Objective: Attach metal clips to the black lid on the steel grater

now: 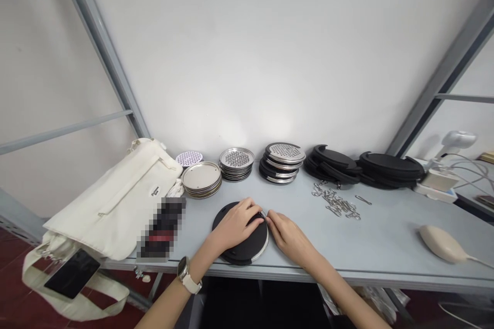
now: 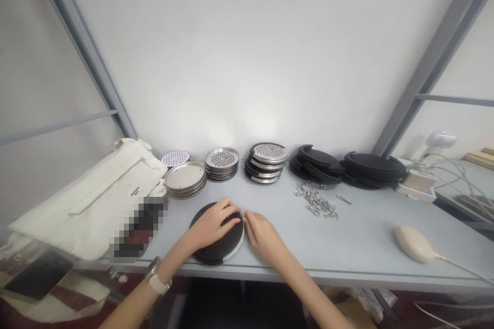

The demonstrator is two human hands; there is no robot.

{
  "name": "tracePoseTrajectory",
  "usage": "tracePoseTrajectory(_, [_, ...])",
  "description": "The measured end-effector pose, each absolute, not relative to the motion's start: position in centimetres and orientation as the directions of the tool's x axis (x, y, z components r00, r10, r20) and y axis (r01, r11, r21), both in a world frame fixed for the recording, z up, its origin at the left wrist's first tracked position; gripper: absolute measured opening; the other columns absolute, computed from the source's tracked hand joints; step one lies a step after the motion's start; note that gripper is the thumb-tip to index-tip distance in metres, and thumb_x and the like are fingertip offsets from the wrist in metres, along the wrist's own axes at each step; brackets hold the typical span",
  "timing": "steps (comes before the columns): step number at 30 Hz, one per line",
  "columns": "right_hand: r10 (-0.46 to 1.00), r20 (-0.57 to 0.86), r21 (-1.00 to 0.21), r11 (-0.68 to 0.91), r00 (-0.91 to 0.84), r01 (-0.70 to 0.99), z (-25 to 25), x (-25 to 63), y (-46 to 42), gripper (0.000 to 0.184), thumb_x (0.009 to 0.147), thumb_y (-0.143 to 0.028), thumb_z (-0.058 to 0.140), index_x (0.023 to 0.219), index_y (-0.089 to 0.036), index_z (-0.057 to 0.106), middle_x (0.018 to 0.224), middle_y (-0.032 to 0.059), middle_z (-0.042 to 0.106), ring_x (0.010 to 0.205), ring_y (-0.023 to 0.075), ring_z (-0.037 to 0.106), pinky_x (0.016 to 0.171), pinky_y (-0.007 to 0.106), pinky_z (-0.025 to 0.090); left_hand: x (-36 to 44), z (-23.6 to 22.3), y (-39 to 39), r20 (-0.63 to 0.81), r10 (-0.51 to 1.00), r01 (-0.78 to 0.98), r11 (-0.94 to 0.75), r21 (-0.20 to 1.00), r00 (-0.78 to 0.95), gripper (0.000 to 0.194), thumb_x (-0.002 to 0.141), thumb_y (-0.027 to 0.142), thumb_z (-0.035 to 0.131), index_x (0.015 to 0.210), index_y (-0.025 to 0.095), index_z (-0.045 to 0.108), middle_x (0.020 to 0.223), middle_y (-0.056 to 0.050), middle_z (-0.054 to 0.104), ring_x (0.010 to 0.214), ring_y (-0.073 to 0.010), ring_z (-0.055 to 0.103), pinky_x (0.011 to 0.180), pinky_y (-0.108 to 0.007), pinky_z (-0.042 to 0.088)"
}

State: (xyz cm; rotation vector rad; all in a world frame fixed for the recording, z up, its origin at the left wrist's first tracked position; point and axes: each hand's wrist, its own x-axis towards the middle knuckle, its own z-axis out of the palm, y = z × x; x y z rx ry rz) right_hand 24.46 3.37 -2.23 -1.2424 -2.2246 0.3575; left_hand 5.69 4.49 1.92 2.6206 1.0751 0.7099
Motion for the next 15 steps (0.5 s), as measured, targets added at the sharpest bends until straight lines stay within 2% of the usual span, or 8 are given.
tracePoseTrajectory(5, [0.838,0.336,-0.490,0.545,-0.429,0.680,-2.02,24.49,3.34,0.022,0.098,-0.022,0.027,0.081,-0.022,0.040,0.076,0.0039,0.057,0.069,0.0181,0.055,0.063,0.029,0.041,5.64,1.78,4.44,0.361,0.700,0.598,-0.714,0.365,0.616,0.019,0.095,0.023,0.045,0.111,0.021,0.055,0.099,-0.004,0.053,0.095,-0.0180,0.054,0.085,-0.031,0.045])
tracePoseTrajectory(15, [0.858,0.309,-0.489,0.513,-0.410,0.705,-2.14,24.40,3.18,0.018,0.097,-0.024,0.029,0.083,-0.021,0.040,0.078,0.0050,0.058,0.069,0.0191,0.057,0.063,0.030,0.043,5.60,1.41,4.50,0.371,0.709,0.618,-0.705,0.349,0.600,0.017,0.093,0.027,0.048,0.107,0.019,0.054,0.100,-0.005,0.053,0.098,-0.0189,0.054,0.085,-0.031,0.046])
